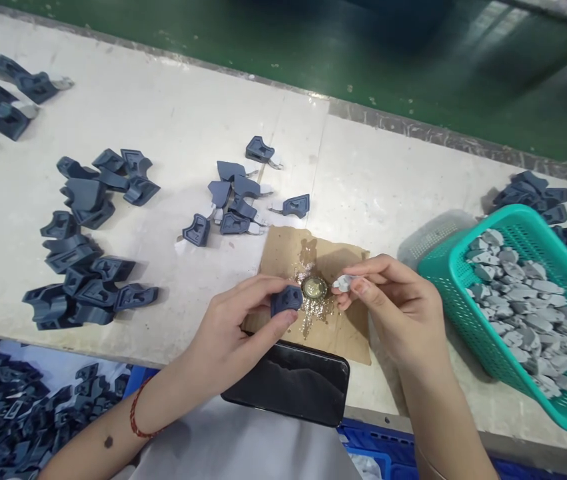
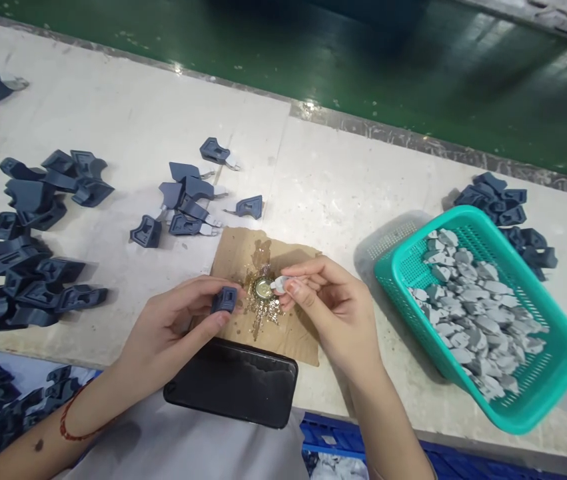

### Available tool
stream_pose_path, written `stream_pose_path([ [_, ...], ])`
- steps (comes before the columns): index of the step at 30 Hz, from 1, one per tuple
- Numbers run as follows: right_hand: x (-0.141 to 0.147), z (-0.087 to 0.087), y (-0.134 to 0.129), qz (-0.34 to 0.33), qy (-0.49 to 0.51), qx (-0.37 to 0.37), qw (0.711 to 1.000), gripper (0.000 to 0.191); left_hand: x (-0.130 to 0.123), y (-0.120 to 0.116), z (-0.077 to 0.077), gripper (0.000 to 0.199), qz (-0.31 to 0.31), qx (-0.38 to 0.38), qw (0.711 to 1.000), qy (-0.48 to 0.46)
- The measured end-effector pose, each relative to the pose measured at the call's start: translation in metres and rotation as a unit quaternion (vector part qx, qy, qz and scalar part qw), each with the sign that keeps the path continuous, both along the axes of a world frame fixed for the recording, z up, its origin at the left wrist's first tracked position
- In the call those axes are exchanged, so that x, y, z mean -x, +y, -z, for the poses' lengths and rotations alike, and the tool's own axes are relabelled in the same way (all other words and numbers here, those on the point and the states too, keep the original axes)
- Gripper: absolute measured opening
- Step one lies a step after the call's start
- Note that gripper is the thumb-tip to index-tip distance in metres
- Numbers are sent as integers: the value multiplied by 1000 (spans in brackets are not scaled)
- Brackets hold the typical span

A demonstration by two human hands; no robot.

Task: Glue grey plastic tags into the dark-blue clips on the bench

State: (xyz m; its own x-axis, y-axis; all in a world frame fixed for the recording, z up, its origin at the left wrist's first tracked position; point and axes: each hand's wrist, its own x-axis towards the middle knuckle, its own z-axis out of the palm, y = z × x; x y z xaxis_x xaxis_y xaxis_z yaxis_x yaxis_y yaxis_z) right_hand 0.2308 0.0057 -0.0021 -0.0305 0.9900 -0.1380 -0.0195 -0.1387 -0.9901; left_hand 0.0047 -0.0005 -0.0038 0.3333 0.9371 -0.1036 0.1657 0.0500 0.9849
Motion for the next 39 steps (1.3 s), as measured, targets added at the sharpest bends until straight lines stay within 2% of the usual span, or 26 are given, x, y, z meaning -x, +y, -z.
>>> stream_pose_path([
  [8, -3, -3, 2, -19, 84, 32, 996, 10, 3, 0, -3, 16, 25, -44, 998, 29],
  [12, -1, -3, 2, -13, 82, 42, 996, 13, 3, 0, -5, 13, 20, -72, 997, 37],
  [15, 3, -1, -1, 33, 13, 21, 999, 11, 2, 0, -5, 13, 20, -83, 995, 43],
  [18, 8, 0, -8, 84, -130, -38, 987, 7, 0, -1, -4, 15, 24, -89, 995, 38],
  [21, 11, -2, -11, 55, -269, -97, 957, 8, -1, -1, -2, 18, 25, -80, 996, 27],
  [24, 13, -4, -9, 0, -343, -152, 927, 10, -1, -2, 0, 22, 29, -63, 997, 17],
  [29, 16, -2, -4, -52, -382, -235, 892, 8, -1, -3, 2, 26, 34, -65, 997, 23],
  [31, 16, -1, -4, -52, -375, -224, 898, 8, -1, -3, 2, 24, 30, -68, 997, 26],
  [36, 17, -4, -7, 18, -353, -149, 923, 10, -2, -3, 1, 23, 28, -57, 997, 32],
  [39, 18, -3, -7, -1, -351, -158, 923, 10, -2, -4, 1, 22, 28, -60, 997, 31],
])
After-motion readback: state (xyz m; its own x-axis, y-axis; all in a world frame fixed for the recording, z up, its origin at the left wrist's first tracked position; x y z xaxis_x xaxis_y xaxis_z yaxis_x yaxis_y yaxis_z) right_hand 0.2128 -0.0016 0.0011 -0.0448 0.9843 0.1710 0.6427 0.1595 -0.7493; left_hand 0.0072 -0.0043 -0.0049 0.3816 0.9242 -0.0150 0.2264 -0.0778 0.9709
